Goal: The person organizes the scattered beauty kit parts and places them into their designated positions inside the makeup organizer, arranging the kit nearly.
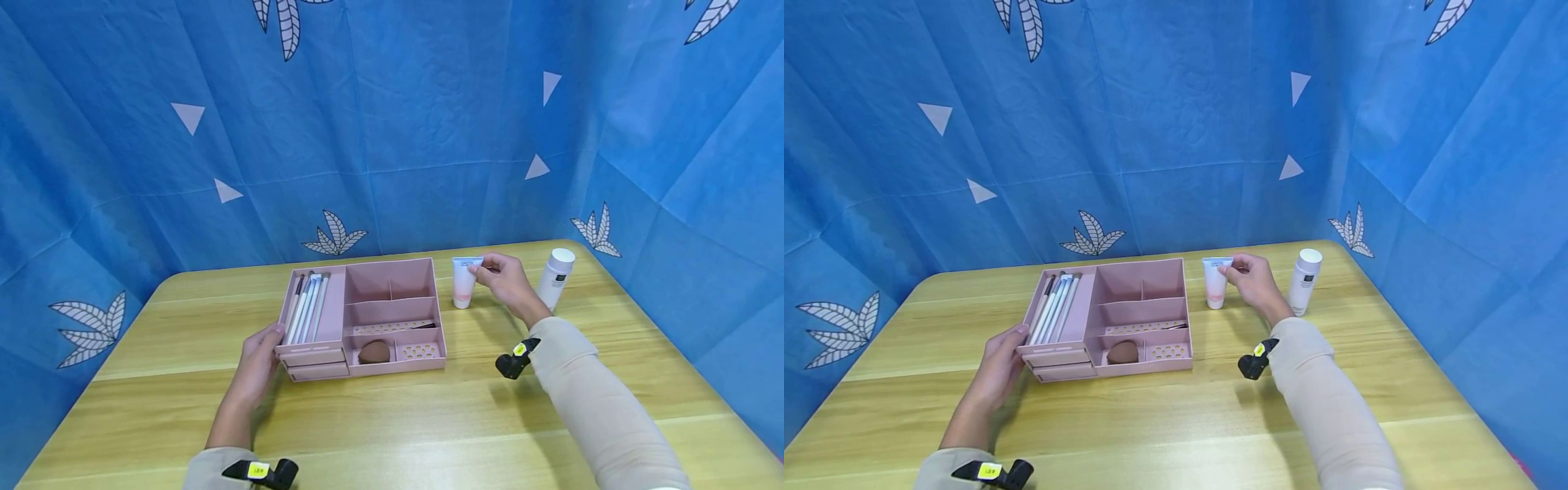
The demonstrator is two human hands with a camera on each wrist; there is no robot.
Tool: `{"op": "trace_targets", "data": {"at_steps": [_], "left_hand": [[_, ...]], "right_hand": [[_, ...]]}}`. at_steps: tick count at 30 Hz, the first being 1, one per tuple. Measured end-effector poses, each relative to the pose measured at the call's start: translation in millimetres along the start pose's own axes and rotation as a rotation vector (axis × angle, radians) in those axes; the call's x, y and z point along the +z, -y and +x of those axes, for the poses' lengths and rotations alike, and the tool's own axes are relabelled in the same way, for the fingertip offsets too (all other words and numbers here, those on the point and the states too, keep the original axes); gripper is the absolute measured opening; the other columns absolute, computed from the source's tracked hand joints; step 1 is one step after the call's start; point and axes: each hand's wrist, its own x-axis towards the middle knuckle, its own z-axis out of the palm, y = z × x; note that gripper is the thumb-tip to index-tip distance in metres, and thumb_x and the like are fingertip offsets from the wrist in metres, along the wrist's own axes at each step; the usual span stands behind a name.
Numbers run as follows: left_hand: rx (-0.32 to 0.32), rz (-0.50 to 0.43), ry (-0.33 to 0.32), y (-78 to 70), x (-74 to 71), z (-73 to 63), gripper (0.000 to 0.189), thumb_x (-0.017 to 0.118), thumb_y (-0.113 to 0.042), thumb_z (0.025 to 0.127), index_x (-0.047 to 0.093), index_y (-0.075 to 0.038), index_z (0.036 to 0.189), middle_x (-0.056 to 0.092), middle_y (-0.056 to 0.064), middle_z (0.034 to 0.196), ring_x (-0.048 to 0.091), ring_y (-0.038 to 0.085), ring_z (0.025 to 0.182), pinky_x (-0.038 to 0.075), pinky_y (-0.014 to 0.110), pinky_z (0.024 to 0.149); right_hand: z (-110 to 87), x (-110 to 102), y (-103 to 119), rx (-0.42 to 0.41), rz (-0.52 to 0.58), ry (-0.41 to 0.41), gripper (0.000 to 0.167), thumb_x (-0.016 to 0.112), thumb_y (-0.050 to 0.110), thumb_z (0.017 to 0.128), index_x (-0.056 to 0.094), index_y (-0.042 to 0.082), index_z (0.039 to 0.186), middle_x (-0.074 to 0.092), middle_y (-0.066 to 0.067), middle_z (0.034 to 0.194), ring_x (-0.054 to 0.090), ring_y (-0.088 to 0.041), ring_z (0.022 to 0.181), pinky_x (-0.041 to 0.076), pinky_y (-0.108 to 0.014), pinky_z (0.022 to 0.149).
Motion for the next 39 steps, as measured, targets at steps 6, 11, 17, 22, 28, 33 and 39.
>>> {"op": "trace_targets", "data": {"at_steps": [6, 11, 17, 22, 28, 33, 39], "left_hand": [[-0.004, -0.010, 0.001, -0.3, 0.5, 0.2, 0.053, 0.033, -0.024, 0.102, 0.032, 0.016, 0.137, 0.039, 0.031, 0.137, 0.055, 0.000, 0.103, 0.045, 0.013, 0.093], [-0.002, -0.017, 0.009, -0.4, 0.6, 0.1, 0.054, 0.033, -0.024, 0.102, 0.029, 0.017, 0.138, 0.037, 0.032, 0.139, 0.054, -0.002, 0.104, 0.043, 0.012, 0.094], [-0.007, -0.015, 0.013, -2.6, 1.9, 0.5, 0.054, 0.034, -0.024, 0.102, 0.029, 0.016, 0.138, 0.036, 0.031, 0.141, 0.054, -0.002, 0.104, 0.043, 0.012, 0.094], [-0.009, -0.014, 0.009, -5.1, 3.6, 0.6, 0.052, 0.033, -0.022, 0.102, 0.030, 0.016, 0.138, 0.037, 0.032, 0.140, 0.054, -0.002, 0.104, 0.044, 0.012, 0.094], [-0.002, -0.005, 0.005, -4.8, 2.5, -0.7, 0.052, 0.033, -0.023, 0.102, 0.032, 0.016, 0.137, 0.038, 0.032, 0.139, 0.055, -0.001, 0.103, 0.044, 0.013, 0.093], [0.001, -0.002, 0.008, -3.3, 1.1, -1.3, 0.053, 0.033, -0.024, 0.102, 0.031, 0.016, 0.137, 0.038, 0.032, 0.139, 0.055, -0.002, 0.104, 0.044, 0.012, 0.093], [0.003, 0.003, 0.017, -3.1, 0.5, -1.1, 0.054, 0.034, -0.025, 0.102, 0.029, 0.016, 0.138, 0.037, 0.031, 0.140, 0.055, -0.002, 0.104, 0.044, 0.013, 0.093]], "right_hand": [[0.0, -0.5, 5.1, -0.022, -0.020, -0.028, 0.031, 0.060, 0.017, 0.093, 0.058, -0.008, 0.111, 0.059, -0.018, 0.108, 0.058, -0.011, 0.092, 0.053, -0.036, 0.092], [-0.3, -3.3, 17.0, -0.037, -0.080, -0.039, 0.034, 0.059, 0.022, 0.093, 0.058, -0.003, 0.115, 0.058, -0.017, 0.112, 0.057, -0.018, 0.100, 0.053, -0.033, 0.091], [-2.3, -6.8, 35.7, -0.090, -0.135, -0.065, 0.032, 0.058, 0.025, 0.094, 0.061, 0.001, 0.114, 0.060, -0.015, 0.112, 0.057, -0.023, 0.102, 0.053, -0.037, 0.091], [-2.3, -7.2, 51.7, -0.131, -0.138, -0.090, 0.034, 0.059, 0.027, 0.093, 0.062, 0.001, 0.114, 0.061, -0.014, 0.110, 0.058, -0.020, 0.097, 0.055, -0.034, 0.089], [-3.8, -4.5, 70.9, -0.160, -0.132, -0.109, 0.032, 0.061, 0.026, 0.092, 0.064, 0.002, 0.113, 0.063, -0.014, 0.108, 0.059, -0.020, 0.095, 0.055, -0.035, 0.087], [-6.1, 1.0, 83.2, -0.185, -0.105, -0.100, 0.030, 0.063, 0.024, 0.091, 0.065, 0.002, 0.110, 0.064, -0.014, 0.106, 0.059, -0.021, 0.092, 0.055, -0.039, 0.087], [-9.4, 11.2, 93.7, -0.226, -0.048, -0.061, 0.026, 0.065, 0.018, 0.089, 0.065, 0.000, 0.108, 0.064, -0.014, 0.102, 0.060, -0.018, 0.088, 0.057, -0.031, 0.083]]}}
